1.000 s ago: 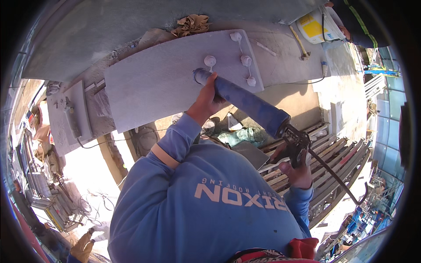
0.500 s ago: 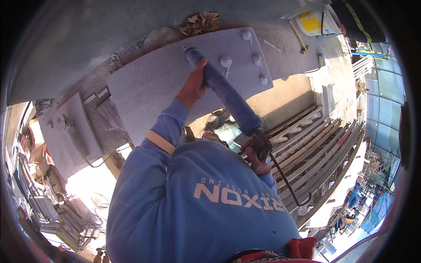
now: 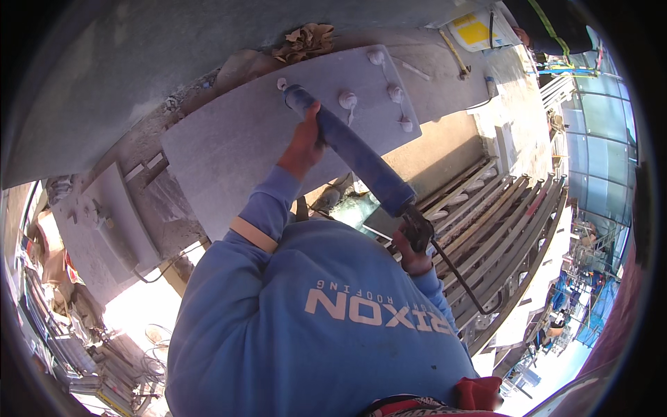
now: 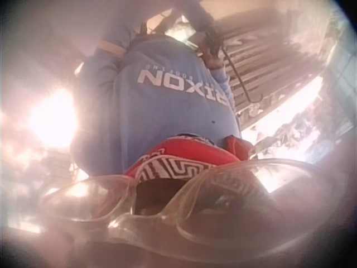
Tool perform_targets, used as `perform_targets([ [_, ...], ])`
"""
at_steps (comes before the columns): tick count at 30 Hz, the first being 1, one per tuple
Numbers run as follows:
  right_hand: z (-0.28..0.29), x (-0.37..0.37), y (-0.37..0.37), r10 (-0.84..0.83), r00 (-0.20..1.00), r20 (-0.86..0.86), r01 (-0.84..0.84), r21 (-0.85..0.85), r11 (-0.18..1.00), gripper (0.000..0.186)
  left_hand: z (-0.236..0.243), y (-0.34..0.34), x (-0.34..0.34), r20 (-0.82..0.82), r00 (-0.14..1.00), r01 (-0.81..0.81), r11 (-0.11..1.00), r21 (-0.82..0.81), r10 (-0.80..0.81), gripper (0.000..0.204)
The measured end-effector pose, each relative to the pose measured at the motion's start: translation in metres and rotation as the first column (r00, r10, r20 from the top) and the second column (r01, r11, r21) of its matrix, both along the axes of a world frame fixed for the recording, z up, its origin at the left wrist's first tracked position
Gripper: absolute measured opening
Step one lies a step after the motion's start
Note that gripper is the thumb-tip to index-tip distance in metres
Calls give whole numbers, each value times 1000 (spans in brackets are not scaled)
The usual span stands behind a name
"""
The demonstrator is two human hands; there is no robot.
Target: The person applies adhesive in dots onto a rectangular tile using a caulking gun, then places the tile onto a curved concrete surface and presses it into place. A coworker assists by holding the tile during placement.
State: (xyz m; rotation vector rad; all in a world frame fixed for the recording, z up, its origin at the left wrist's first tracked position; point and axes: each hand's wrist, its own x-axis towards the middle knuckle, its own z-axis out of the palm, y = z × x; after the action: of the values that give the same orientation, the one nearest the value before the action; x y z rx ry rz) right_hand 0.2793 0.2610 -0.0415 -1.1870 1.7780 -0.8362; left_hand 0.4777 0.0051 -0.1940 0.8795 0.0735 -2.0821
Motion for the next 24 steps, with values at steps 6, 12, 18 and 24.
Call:
perform_targets([
  [6,-8,3,2,-66,997,-43,65,-16,998,16,-3,-3,-1,-40,999,-35,999,-12,35,63],
  [12,22,-6,-6,56,981,185,-59,10,998,34,-12,-5,-7,-37,994,-105,994,-35,104,67],
  [18,12,-20,-6,131,951,281,-132,-17,991,61,10,-3,-9,13,996,-91,996,-4,91,66],
  [24,-5,-29,1,161,950,269,-141,-94,986,66,8,-2,-12,4,997,-78,997,-16,78,68],
])
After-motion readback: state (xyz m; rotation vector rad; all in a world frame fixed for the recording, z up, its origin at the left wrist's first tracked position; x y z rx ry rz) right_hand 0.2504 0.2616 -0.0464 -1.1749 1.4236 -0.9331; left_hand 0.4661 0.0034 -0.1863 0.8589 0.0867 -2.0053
